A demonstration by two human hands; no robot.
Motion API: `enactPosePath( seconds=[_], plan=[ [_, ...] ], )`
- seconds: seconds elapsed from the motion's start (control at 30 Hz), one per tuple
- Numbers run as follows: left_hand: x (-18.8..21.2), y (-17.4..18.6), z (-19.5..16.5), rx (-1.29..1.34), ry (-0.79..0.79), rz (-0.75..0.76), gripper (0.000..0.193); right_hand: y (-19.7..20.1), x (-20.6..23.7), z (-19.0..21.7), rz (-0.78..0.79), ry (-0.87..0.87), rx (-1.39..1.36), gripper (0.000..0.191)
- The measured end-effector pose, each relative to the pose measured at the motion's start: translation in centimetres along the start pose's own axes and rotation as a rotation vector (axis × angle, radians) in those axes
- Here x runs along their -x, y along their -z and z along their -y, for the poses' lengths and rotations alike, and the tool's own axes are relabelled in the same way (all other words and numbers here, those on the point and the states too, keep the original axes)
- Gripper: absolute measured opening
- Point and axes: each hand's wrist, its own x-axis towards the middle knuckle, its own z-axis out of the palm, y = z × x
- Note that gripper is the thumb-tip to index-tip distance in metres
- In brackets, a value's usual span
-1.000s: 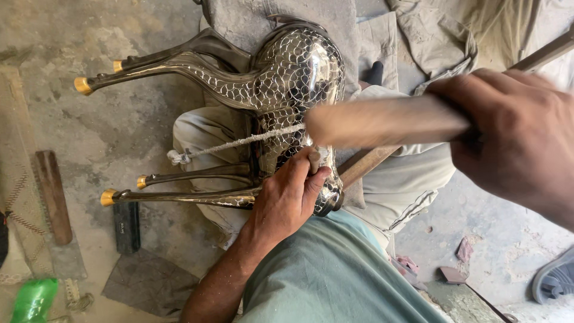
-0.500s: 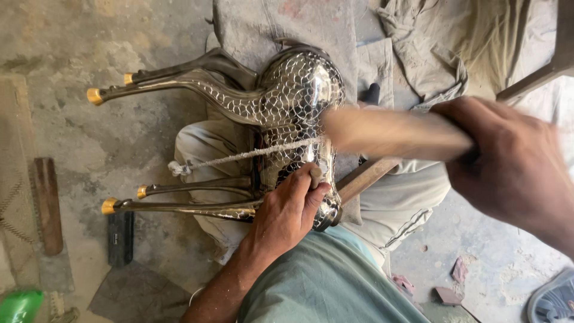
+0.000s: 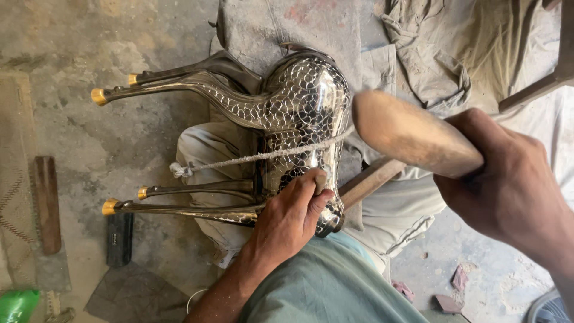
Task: The person hammers a metal giraffe figurine with a wooden mallet while it rests on their lap. They repeatedly strike the body and neck of the figurine to create a textured pattern.
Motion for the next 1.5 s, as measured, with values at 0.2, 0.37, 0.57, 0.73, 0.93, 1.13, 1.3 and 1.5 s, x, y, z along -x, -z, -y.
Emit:
enactPosePath(
  seconds=[0.2,0.37,0.57,0.73,0.93,1.13,1.3,1.5],
  plan=[
    [-0.1,0.2,-0.3,0.005,0.065,0.029,0.031,0.0,0.1,0.9,-0.051,0.012,0.014,0.037],
    [0.0,0.0,0.0,0.009,0.125,0.086,0.031,0.3,0.1,1.4,-0.081,0.087,-0.006,0.038],
    [0.0,-0.1,0.1,-0.016,0.145,0.113,0.034,0.3,0.0,1.5,-0.076,0.084,0.022,0.034],
    [-0.1,-0.2,0.2,-0.032,0.14,0.112,0.031,0.0,0.6,1.5,-0.05,0.084,0.194,0.042],
    [0.5,-0.4,0.7,0.03,0.13,0.055,0.026,-3.4,3.3,-1.3,-0.169,0.079,-0.028,0.046],
    [3.1,5.2,0.5,0.375,0.199,-0.393,0.024,-13.4,5.7,-8.1,-0.258,-0.201,-0.512,0.021],
    [5.7,7.0,-1.0,0.216,0.439,-0.509,0.032,-21.6,6.1,-8.9,-0.261,-0.657,-0.77,0.044],
    [6.2,6.4,-2.0,0.213,0.408,-0.465,0.033,-25.6,8.0,-4.0,-0.304,-0.813,-1.049,0.028]
  ],
)
